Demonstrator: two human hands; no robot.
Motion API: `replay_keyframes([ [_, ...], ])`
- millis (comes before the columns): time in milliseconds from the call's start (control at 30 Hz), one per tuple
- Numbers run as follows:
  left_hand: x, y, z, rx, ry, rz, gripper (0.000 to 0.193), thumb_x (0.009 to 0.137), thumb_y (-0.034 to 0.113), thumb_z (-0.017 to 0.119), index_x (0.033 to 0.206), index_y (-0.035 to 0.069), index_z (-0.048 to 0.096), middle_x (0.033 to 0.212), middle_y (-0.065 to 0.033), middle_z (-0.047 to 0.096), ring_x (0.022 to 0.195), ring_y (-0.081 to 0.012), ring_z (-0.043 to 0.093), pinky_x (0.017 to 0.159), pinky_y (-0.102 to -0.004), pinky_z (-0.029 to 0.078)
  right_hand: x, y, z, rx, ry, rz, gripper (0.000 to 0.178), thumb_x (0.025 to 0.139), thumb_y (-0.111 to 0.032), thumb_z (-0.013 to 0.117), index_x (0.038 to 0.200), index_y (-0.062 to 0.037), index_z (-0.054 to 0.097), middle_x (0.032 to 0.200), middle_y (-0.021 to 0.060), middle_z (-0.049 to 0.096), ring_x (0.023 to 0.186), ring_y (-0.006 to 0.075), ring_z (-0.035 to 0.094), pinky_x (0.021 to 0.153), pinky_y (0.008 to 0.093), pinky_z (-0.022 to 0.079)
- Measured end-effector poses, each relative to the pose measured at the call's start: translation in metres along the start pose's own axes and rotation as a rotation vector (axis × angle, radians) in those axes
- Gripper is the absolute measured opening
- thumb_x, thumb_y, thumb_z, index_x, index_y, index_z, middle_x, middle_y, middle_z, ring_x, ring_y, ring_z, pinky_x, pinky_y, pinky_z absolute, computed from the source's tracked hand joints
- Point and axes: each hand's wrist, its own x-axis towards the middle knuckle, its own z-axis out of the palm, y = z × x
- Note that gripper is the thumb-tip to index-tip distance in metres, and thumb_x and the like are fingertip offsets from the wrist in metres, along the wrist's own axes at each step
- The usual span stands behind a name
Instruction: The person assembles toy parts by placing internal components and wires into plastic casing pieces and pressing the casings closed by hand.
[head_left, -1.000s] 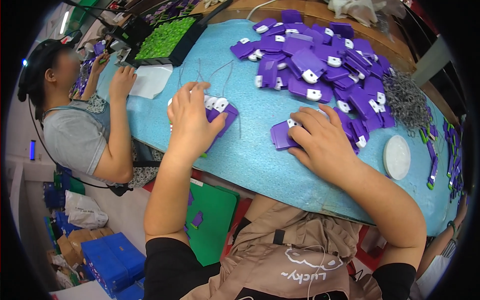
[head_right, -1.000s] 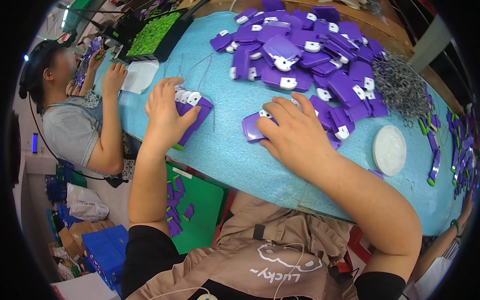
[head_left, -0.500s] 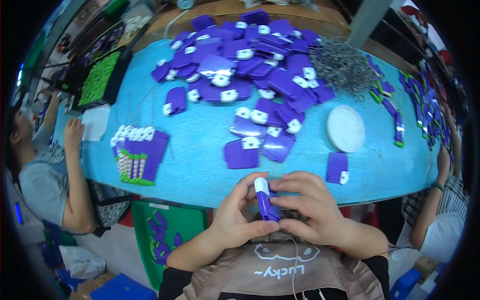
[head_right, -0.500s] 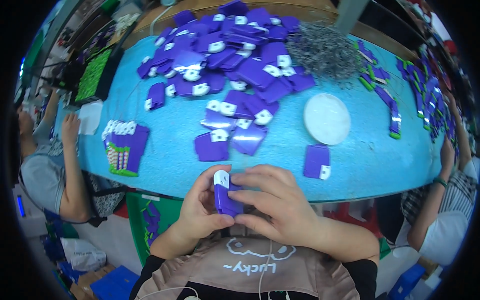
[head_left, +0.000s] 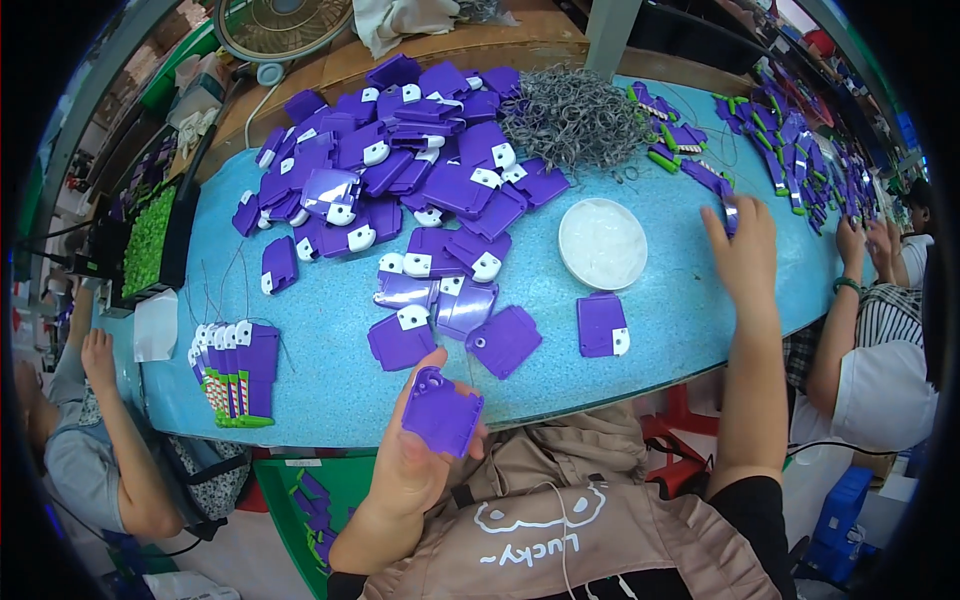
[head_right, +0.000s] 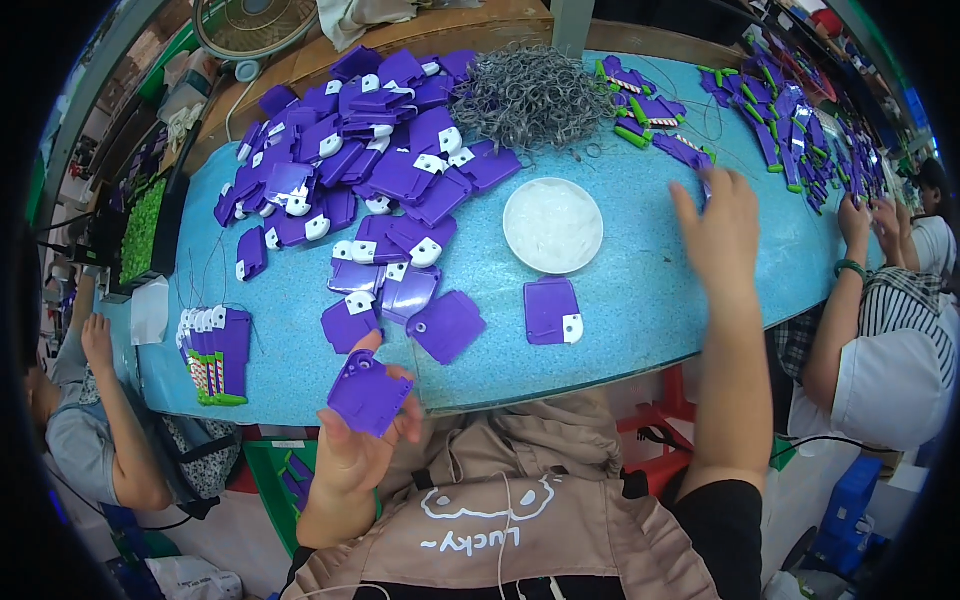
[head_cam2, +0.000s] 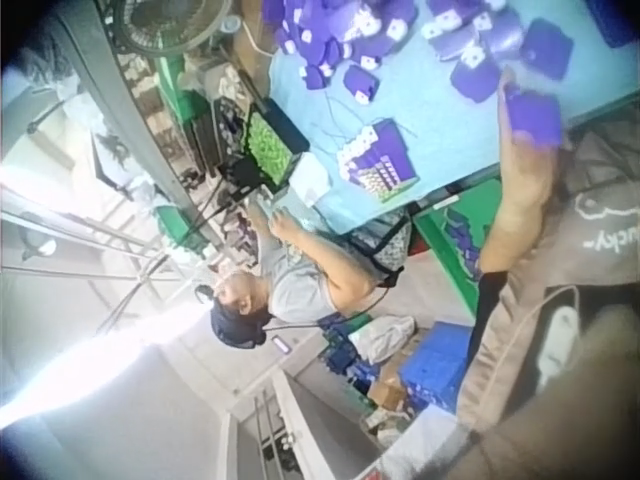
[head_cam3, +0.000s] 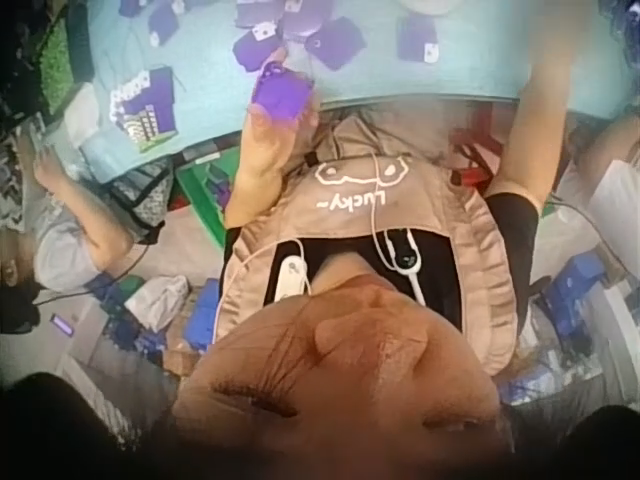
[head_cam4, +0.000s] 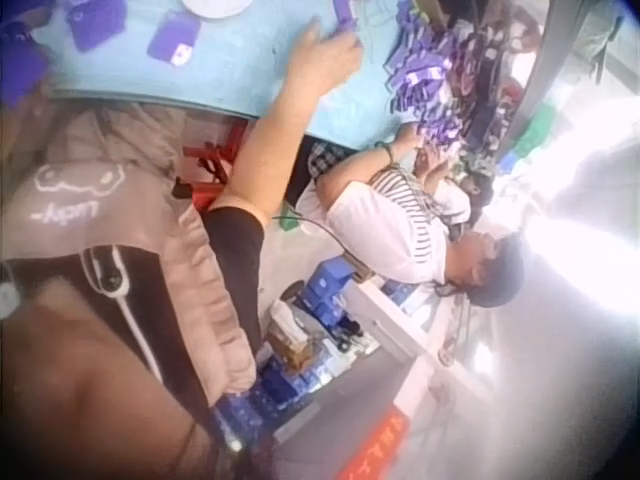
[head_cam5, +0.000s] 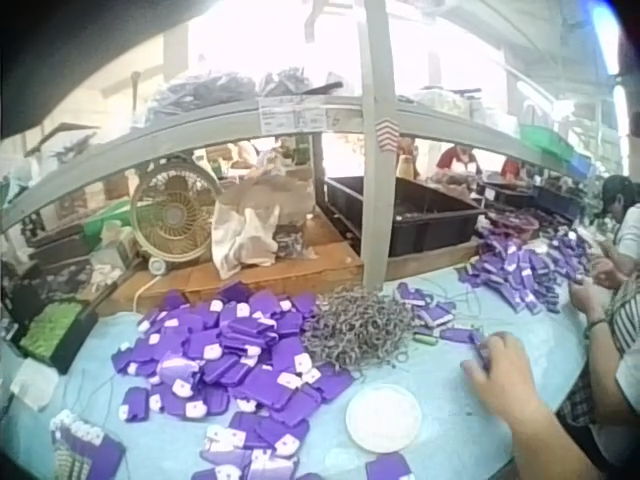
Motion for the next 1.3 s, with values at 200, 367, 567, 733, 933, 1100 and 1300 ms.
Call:
replay_keyframes([
  [200,0.002,0.007,0.018,-0.198,-0.191,-0.214,0.079,0.084,0.037,0.058,0.139,0.004,0.013,0.103,-0.0238,0.057,0.078,-0.0247,0.062,0.062,-0.0305,0.049,-0.044,0.037,-0.012,0.116,-0.146,0.24,0.03,0.081,-0.014,0.053,0.108,-0.0004,0.049,0.075,0.0148,0.06,0.061,0.0308,0.056,0.057,0.0402,0.044],
  [367,0.006,0.001,0.007,-0.113,-0.342,-0.45,0.038,0.095,0.025,0.041,0.124,-0.001,0.039,0.104,-0.0217,0.059,0.085,-0.0215,0.062,0.061,-0.0275,0.049,-0.057,0.031,-0.025,1.203,0.026,0.575,0.018,0.09,-0.008,0.047,0.107,-0.0014,0.048,0.079,0.005,0.056,0.059,0.0096,0.051,0.051,0.019,0.039],
  [567,0.012,-0.007,0.05,0.14,-0.083,0.037,0.031,0.095,0.023,0.043,0.113,-0.002,0.045,0.105,-0.0147,0.06,0.088,-0.0175,0.059,0.075,-0.0265,0.048,-0.101,-0.111,-0.069,1.296,-0.452,-0.407,0.019,0.071,-0.003,0.068,0.087,-0.0043,0.057,0.074,0.0127,0.062,0.065,0.0229,0.062,0.055,0.0292,0.048],
  [733,0.002,0.016,0.033,0.11,-0.152,-0.149,0.032,0.091,0.02,0.05,0.114,-0.003,0.047,0.101,-0.0126,0.061,0.084,-0.0157,0.06,0.078,-0.0276,0.048,-0.113,-0.124,-0.062,1.731,-0.814,0.139,0.029,0.073,0.005,0.06,0.101,-0.0002,0.053,0.08,0.0093,0.062,0.07,0.0265,0.061,0.06,0.0323,0.049],
  [933,-0.014,0.012,0.033,-0.254,-0.551,-0.68,0.03,0.091,0.026,0.052,0.107,0.001,0.048,0.086,-0.008,0.062,0.063,-0.0097,0.058,0.056,-0.0214,0.047,-0.085,-0.157,-0.049,1.47,-0.625,-0.701,0.035,0.072,-0.009,0.062,0.106,-0.004,0.059,0.09,0.0095,0.059,0.08,0.0248,0.058,0.068,0.0348,0.045],
  [1100,-0.015,0.023,0.026,-0.463,-0.556,-0.764,0.031,0.093,0.021,0.044,0.116,0.002,0.037,0.089,-0.0117,0.062,0.058,-0.0109,0.058,0.052,-0.0214,0.047,-0.078,-0.159,-0.056,1.264,-0.492,-0.803,0.035,0.065,-0.015,0.062,0.099,-0.0068,0.064,0.087,0.0069,0.057,0.075,0.0218,0.056,0.064,0.0319,0.042],
  [1300,-0.009,0.023,0.024,-0.17,-0.613,-0.617,0.035,0.087,0.003,0.054,0.115,0.001,0.034,0.1,-0.0192,0.061,0.072,-0.0141,0.062,0.06,-0.0243,0.05,-0.049,-0.16,-0.04,0.619,-0.263,-0.503,0.017,0.07,0.001,0.061,0.087,-0.0015,0.061,0.082,0.0114,0.057,0.076,0.0223,0.056,0.066,0.0346,0.042],
])
